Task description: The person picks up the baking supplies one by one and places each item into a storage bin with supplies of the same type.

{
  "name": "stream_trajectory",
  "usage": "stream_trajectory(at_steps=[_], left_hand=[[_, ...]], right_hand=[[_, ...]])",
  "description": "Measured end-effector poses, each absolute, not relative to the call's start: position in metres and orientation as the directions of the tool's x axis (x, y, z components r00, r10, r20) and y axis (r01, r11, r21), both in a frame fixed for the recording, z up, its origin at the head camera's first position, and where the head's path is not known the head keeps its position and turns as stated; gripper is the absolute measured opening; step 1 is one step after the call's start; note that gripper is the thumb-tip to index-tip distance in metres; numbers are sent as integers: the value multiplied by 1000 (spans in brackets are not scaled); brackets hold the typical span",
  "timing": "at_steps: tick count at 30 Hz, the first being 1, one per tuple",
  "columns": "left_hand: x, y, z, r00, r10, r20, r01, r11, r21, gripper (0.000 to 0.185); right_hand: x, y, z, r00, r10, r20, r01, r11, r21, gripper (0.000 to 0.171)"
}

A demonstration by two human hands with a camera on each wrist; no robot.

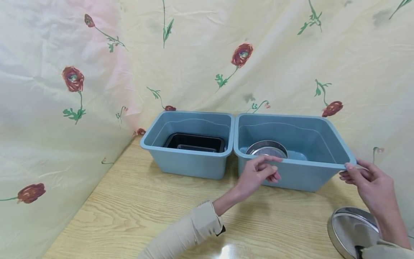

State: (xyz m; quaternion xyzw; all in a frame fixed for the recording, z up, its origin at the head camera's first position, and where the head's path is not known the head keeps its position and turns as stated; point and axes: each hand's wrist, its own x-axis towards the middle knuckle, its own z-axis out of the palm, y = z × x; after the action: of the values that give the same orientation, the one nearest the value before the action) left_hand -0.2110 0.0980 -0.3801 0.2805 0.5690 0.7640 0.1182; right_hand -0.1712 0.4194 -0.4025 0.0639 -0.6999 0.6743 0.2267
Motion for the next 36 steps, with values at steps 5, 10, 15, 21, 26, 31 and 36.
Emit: stream_trajectory(at_steps=[5,10,15,21,26,31,36], left_hand=[[-207,102,-388,-810,518,274,109,-326,939,24],[-201,107,-399,-810,530,251,99,-298,949,24],[-195,113,-412,-822,528,214,95,-243,965,24],[-190,118,-420,-819,541,189,76,-225,971,24],[-186,121,-424,-816,549,179,62,-225,972,24],[-181,127,-428,-808,566,164,40,-226,973,25],[-176,132,-431,-793,592,148,35,-199,979,26]], right_hand=[[-170,421,-402,-893,219,392,-377,109,-920,32],[-170,421,-402,-893,224,390,-383,76,-921,34],[-170,421,-404,-890,217,402,-401,51,-915,34],[-170,417,-401,-880,221,421,-421,53,-906,37],[-169,417,-400,-886,241,396,-381,104,-918,36],[-167,419,-400,-893,258,369,-298,276,-914,36],[-167,419,-402,-894,266,359,-273,310,-911,35]])
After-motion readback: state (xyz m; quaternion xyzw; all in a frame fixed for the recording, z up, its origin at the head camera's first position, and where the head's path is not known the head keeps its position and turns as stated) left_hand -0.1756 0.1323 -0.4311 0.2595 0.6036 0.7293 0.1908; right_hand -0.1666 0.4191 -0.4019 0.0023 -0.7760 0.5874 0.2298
